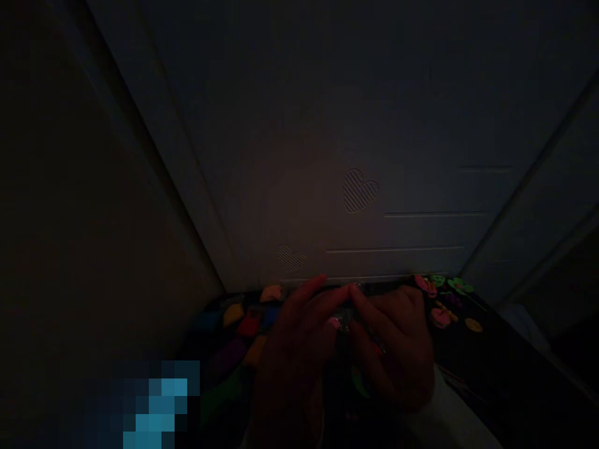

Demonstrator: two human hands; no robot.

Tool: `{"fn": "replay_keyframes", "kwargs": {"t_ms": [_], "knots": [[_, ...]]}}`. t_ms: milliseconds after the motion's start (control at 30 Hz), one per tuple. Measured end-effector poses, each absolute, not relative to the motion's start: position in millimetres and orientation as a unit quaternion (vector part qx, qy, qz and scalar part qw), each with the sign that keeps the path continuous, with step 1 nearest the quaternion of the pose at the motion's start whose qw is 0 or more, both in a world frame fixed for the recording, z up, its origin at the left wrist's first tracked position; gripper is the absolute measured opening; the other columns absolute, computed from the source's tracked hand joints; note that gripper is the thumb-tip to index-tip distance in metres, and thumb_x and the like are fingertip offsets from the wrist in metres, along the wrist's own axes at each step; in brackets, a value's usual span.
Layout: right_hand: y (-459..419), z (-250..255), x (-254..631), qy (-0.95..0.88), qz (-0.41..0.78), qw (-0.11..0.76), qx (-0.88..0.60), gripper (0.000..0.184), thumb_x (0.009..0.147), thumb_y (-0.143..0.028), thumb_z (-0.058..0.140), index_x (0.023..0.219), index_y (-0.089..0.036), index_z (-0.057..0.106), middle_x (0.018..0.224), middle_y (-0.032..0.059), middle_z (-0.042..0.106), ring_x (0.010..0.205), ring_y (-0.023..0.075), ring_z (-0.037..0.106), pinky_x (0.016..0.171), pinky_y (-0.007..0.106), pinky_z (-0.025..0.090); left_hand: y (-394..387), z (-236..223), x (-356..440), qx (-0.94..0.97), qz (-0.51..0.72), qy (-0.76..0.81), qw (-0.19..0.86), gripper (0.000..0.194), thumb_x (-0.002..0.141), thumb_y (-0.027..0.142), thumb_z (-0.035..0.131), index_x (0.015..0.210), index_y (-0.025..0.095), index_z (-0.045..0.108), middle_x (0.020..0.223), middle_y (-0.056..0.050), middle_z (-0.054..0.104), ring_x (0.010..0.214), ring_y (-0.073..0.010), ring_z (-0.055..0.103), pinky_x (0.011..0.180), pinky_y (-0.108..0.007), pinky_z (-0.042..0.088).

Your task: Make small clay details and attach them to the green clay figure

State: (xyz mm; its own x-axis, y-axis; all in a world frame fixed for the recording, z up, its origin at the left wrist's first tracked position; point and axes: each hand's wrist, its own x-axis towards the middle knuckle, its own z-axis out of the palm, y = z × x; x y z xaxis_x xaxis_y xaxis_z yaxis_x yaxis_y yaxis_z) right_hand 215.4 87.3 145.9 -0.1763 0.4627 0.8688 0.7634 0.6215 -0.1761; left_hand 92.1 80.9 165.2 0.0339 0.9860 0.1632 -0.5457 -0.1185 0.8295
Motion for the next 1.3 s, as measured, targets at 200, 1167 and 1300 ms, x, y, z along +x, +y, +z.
{"fn": "replay_keyframes", "kwargs": {"t_ms": [200,1167,1300], "knots": [[86,147,217,-0.749,-0.144,0.505,-0.404,0.044,0.071,-0.015,0.050,0.114,-0.020,0.044,0.080,0.0027,0.056,0.075,0.0151,0.045,0.069,0.036,0.030,83,161,92,0.386,0.621,0.269,0.626,0.039,0.067,0.021,0.058,0.104,0.023,0.048,0.097,-0.003,0.063,0.093,-0.0145,0.056,0.078,-0.021,0.047],[73,153,212,-0.768,-0.075,0.517,-0.371,0.045,0.074,-0.011,0.043,0.118,-0.023,0.041,0.084,0.0029,0.054,0.075,0.0143,0.047,0.069,0.036,0.033,90,165,98,0.287,0.627,0.259,0.677,0.036,0.059,0.014,0.063,0.092,0.022,0.050,0.071,0.003,0.062,0.067,-0.0084,0.059,0.064,-0.019,0.047],[68,153,214,-0.736,-0.020,0.560,-0.380,0.039,0.076,-0.014,0.044,0.113,-0.026,0.044,0.086,0.0015,0.054,0.081,0.0144,0.047,0.071,0.034,0.035,88,166,98,0.317,0.630,0.281,0.651,0.035,0.061,0.013,0.062,0.092,0.023,0.050,0.071,0.004,0.063,0.066,-0.0082,0.059,0.061,-0.017,0.047]]}}
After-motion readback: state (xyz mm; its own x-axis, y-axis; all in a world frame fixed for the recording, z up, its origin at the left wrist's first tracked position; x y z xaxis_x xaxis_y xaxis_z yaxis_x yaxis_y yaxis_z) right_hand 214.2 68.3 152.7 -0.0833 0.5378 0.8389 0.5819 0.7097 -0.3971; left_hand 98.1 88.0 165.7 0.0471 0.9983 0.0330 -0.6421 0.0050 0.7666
